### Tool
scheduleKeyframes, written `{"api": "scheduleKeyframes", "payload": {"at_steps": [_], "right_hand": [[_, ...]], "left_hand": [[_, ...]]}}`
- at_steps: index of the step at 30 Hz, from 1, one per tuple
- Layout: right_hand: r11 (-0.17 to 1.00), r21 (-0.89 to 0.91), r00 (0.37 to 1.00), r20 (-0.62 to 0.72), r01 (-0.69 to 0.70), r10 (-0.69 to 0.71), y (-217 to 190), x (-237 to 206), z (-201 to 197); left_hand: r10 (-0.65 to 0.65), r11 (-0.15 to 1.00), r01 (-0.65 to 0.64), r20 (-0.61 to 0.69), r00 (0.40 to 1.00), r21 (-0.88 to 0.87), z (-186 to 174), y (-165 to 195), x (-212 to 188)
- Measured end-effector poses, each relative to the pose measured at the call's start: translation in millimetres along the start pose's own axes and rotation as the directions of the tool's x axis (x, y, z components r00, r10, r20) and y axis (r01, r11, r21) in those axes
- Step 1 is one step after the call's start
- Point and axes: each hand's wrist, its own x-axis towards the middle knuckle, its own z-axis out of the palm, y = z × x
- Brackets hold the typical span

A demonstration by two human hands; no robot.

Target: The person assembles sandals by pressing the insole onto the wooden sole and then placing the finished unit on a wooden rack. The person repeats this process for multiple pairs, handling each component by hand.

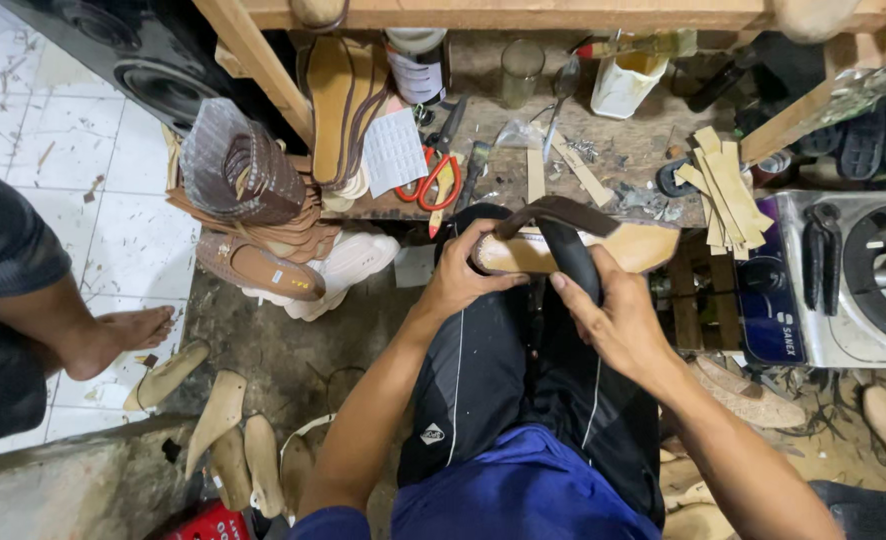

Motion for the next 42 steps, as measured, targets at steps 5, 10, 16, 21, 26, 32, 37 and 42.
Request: {"api": "scheduleKeyframes", "payload": {"at_steps": [5, 10, 16, 21, 26, 32, 37, 42], "right_hand": [[0.946, 0.267, 0.977, -0.156, 0.182, -0.144, -1, 2, 2], [0.999, 0.017, 0.999, -0.018, 0.032, -0.032, 1, 1, 2], [0.992, 0.124, 0.999, -0.019, -0.026, 0.029, -1, 5, 5], [0.982, 0.177, 0.997, -0.056, 0.069, -0.06, -9, 6, 2], [0.984, 0.176, 0.996, -0.083, 0.038, -0.024, -13, 7, 2], [0.987, -0.157, 0.998, 0.069, 0.024, -0.013, 43, -12, -20], [0.953, -0.065, 0.945, 0.167, 0.295, -0.281, 149, -79, -52], [0.849, -0.524, 0.923, 0.357, 0.071, 0.143, 195, -120, -67]], "left_hand": [[0.126, 0.989, -0.125, -0.003, 0.992, 0.073, 0, -3, 1], [0.062, 0.998, -0.062, 0.009, 0.998, 0.029, -2, -11, 5], [0.028, 0.991, -0.023, -0.033, 0.999, 0.128, -1, -16, 3], [0.163, 0.982, -0.162, -0.009, 0.987, 0.101, -3, -18, 4], [0.043, 0.995, -0.041, -0.019, 0.999, 0.092, -2, -14, 5], [0.04, 0.967, -0.038, -0.002, 0.999, 0.25, -8, 18, 8], [0.191, 0.579, -0.208, 0.116, 0.975, 0.788, 9, 48, 6], [0.434, 0.026, -0.462, 0.406, 0.804, 0.887, 76, 50, 20]]}}
